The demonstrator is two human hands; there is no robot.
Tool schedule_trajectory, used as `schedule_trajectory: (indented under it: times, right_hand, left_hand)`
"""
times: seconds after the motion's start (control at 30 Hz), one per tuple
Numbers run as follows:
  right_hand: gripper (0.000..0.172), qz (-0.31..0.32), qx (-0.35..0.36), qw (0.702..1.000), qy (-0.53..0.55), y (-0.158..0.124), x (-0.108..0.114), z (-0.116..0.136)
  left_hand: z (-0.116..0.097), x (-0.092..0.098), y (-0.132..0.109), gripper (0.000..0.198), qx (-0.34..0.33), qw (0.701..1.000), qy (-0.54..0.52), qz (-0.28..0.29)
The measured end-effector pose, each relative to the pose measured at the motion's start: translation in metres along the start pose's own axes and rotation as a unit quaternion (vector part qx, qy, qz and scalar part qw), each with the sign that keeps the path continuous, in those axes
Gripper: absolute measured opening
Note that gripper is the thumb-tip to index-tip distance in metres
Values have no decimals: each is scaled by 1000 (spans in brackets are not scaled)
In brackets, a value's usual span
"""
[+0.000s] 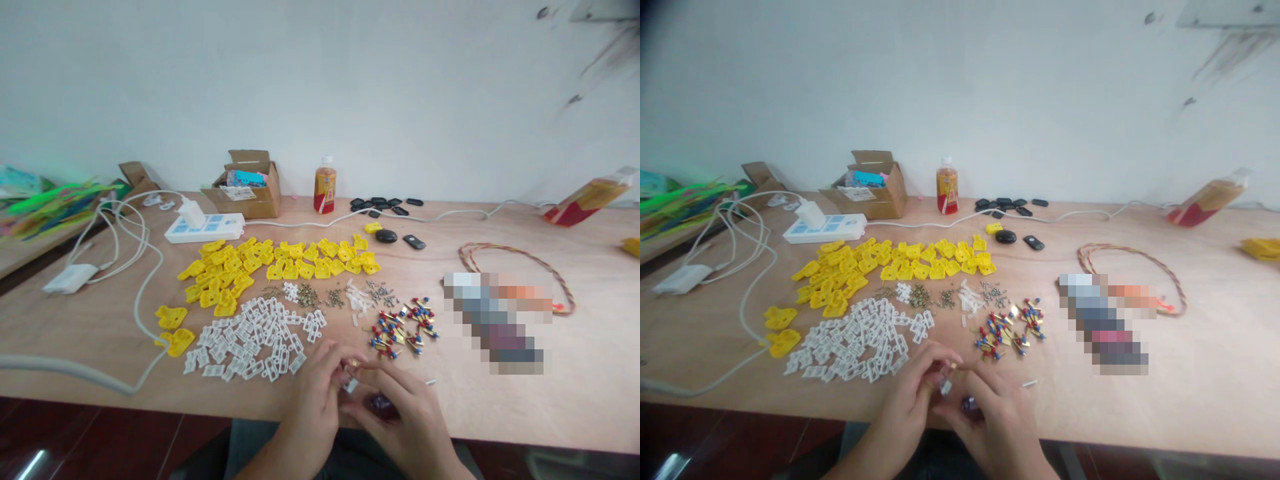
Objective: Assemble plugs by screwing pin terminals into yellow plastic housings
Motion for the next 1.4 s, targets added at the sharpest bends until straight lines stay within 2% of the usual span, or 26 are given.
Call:
schedule_trajectory:
  times: [0.13, 0.3, 0.43, 0.57, 0.7, 0.8, 0.93, 1.03, 1.1, 1.23, 1.4]
  right_hand:
    - [35, -16, 5, 998, -60, -9, 2, -2]
    - [19, 4, 30, 998, -63, -21, 2, -10]
    - [14, 2, 3, 999, -43, -25, 3, -21]
    - [15, 3, -19, 998, -52, -25, 8, -28]
    - [31, 11, -47, 995, -86, -26, 14, -34]
    - [38, 18, -52, 994, -99, -27, 16, -36]
    - [33, 46, -46, 993, -94, -30, 14, -37]
    - [22, 52, -31, 994, -87, -32, 16, -34]
    - [19, 61, -15, 995, -77, -33, 17, -31]
    - [30, 74, 47, 993, -79, -31, 19, -20]
    - [42, 108, 136, 983, -67, -29, 15, -5]
  left_hand:
    - [7, -8, 2, 26, 44, 997, -62, -15]
    - [13, -15, 8, 18, 87, 990, -112, -17]
    - [15, -12, 10, 18, 88, 989, -116, -26]
    - [15, 0, 10, 19, 72, 994, -69, -45]
    - [7, 8, 7, 28, 32, 998, 8, -48]
    - [2, 7, 4, 39, 4, 997, 69, -37]
    - [0, 0, 2, 52, -17, 992, 122, -20]
    - [-5, -1, -1, 58, -51, 988, 142, -37]
    - [-8, 1, -4, 52, -69, 983, 158, -55]
    - [-8, 0, -10, 39, -100, 972, 209, -50]
    - [3, -9, -18, 44, -122, 961, 247, 9]
Point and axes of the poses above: each hand's wrist, its own y-axis towards the middle knuckle, its own x-axis out of the back of the hand, z = x × y, the point moved 8 cm from there along y, towards the middle knuckle, and after that the axes turned 10 degrees about x, right-handed, at the moved point
